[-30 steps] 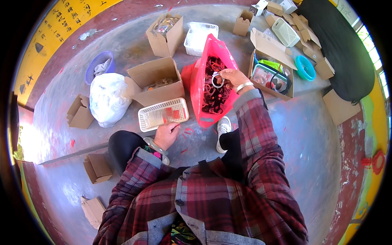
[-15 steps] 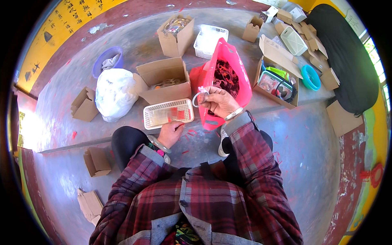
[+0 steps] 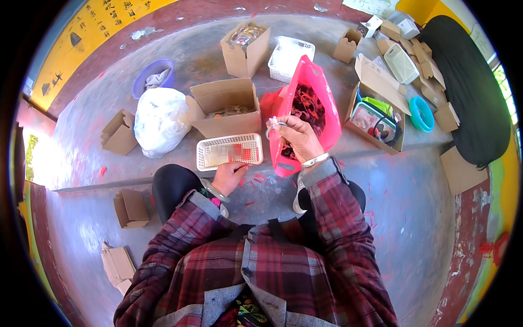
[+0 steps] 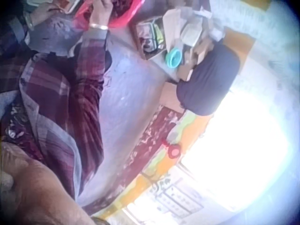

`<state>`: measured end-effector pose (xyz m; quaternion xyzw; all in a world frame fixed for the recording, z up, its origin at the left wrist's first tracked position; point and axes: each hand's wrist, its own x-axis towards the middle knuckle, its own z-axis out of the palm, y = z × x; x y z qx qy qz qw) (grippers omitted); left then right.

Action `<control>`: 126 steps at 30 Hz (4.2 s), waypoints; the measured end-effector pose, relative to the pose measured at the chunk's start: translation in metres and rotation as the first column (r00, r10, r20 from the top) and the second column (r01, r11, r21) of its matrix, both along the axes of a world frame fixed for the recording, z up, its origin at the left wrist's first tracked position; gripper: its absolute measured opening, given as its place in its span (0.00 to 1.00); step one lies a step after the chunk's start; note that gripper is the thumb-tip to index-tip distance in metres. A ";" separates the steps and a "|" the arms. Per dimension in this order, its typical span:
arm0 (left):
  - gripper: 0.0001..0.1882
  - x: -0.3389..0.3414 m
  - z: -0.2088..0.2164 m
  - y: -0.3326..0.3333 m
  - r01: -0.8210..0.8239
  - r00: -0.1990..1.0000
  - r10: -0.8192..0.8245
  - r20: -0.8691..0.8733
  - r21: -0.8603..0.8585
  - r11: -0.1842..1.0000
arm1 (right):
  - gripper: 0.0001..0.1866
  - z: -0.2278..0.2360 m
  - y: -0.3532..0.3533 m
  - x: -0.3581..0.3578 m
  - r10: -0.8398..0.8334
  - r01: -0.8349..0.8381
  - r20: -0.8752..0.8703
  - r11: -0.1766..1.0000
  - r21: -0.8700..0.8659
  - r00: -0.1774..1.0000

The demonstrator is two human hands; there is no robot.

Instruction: The person sits on the floor and sorts small, clear plastic rings from a pink bag into a white basket. They handle the items one by one, picking them up from the bag and placing them into the basket.

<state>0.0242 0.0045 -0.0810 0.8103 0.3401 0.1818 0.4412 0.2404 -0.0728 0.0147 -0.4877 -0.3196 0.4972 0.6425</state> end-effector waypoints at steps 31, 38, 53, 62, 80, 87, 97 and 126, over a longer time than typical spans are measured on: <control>0.12 -0.013 0.098 -0.018 0.052 0.967 0.034 0.251 -0.330 0.942 | 0.07 0.006 -0.007 -0.011 0.056 -0.050 -0.128 0.998 0.048 0.990; 0.12 -0.014 0.082 -0.009 -0.089 0.995 0.093 0.044 -0.079 0.993 | 0.08 0.016 -0.009 -0.031 0.073 -0.147 0.470 0.981 0.124 0.880; 0.10 -0.006 0.075 -0.018 -0.142 0.987 0.130 0.092 0.141 0.980 | 0.07 0.003 -0.009 -0.058 0.032 -0.151 0.736 0.984 0.097 0.676; 0.10 -0.008 0.070 -0.016 -0.121 0.991 0.111 0.079 0.129 0.984 | 0.06 0.014 -0.006 -0.050 -0.134 -0.298 0.963 0.933 0.202 0.233; 0.09 -0.006 0.060 -0.021 0.054 0.998 -0.060 0.028 0.180 0.982 | 0.04 0.000 -0.005 -0.048 -0.023 -0.359 0.992 0.931 0.067 0.124; 0.11 -0.006 0.059 -0.018 0.179 0.984 -0.175 -0.044 0.105 0.978 | 0.06 -0.014 -0.004 -0.046 0.066 -0.390 0.988 0.921 -0.008 0.137; 0.12 -0.008 0.038 -0.010 0.065 0.995 -0.006 0.103 -0.585 0.808 | 0.09 -0.015 -0.007 -0.052 0.254 -0.401 0.858 0.914 -0.062 0.447; 0.09 -0.009 0.049 -0.012 0.042 0.933 0.258 0.252 -0.786 0.617 | 0.04 -0.003 -0.011 -0.050 0.125 -0.101 0.823 0.991 -0.083 0.554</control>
